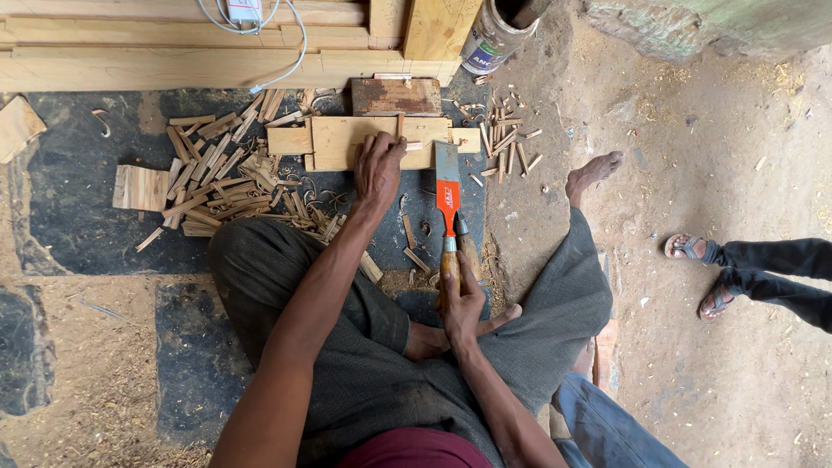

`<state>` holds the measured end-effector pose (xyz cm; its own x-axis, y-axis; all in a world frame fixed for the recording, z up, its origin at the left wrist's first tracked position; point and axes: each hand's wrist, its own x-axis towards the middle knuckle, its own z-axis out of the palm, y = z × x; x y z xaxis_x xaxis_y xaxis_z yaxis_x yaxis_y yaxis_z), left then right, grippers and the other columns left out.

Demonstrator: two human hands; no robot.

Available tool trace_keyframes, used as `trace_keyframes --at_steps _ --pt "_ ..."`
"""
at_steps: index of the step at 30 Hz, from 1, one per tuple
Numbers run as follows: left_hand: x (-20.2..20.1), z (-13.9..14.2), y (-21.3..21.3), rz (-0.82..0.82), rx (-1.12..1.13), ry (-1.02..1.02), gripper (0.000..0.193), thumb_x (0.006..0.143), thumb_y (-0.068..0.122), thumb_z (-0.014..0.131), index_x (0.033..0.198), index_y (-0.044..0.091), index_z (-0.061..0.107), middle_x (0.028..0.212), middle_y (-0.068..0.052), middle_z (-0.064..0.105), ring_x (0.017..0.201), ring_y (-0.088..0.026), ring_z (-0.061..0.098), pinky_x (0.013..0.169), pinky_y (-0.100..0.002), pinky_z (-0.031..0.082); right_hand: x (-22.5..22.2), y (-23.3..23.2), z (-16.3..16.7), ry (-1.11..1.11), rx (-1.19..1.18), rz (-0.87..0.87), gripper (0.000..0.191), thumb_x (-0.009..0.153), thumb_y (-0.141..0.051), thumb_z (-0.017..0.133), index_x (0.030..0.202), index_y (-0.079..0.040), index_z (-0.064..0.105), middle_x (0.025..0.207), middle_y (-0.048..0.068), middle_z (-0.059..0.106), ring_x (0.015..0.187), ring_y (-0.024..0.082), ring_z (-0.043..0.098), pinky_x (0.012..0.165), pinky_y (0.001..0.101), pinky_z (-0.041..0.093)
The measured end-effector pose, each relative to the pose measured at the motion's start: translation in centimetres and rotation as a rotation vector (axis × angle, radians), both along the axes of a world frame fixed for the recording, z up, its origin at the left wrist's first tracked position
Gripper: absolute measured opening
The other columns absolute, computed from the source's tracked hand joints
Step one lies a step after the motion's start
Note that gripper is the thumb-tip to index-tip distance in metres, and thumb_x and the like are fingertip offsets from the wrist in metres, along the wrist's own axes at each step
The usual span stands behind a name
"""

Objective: The person uses a chisel and a hammer to carve and shape small pieces of wood from a larger wooden block while sitting on the floor.

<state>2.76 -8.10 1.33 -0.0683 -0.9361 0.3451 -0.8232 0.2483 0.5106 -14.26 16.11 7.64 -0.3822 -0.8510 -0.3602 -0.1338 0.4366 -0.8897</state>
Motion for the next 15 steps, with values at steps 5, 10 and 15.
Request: trace_keyframes --at_steps 5,10,15 --pt "0.4 0.7 0.2 0.052 -0.042 0.085 0.032 0.09 0.016 0.08 0.121 0.017 0.073 0.114 -0.003 0.065 0.106 -0.021 0.055 0.094 -0.04 0.041 0.6 -0.8 2.9 -0.035 -0.018 0.034 0.058 0.099 -0.021 0.064 0.154 -0.01 0.049 0.081 0.009 0.07 0.051 0.01 0.055 0.044 0.0269 0.045" --pt "0.5 0.9 -0.2 0.188 0.038 0.131 0.101 0.067 0.03 0.098 0.151 0.009 0.046 0.132 -0.011 0.056 0.122 -0.029 0.049 0.102 -0.049 0.031 2.2 -3.5 4.4 -0.012 0.016 0.119 0.058 0.097 -0.021 0.064 0.152 -0.011 0.051 0.082 0.007 0.071 0.05 0.007 0.055 0.042 0.0273 0.046" --pt "0.9 0.4 -1.0 0.275 0.12 0.095 0.116 0.056 0.029 0.1 0.152 0.01 0.039 0.134 -0.012 0.056 0.126 -0.029 0.048 0.105 -0.051 0.028 3.0 -3.9 5.0 0.038 0.085 0.183 0.052 0.1 -0.024 0.062 0.148 -0.009 0.054 0.075 0.005 0.07 0.047 0.008 0.048 0.042 0.0277 0.04"
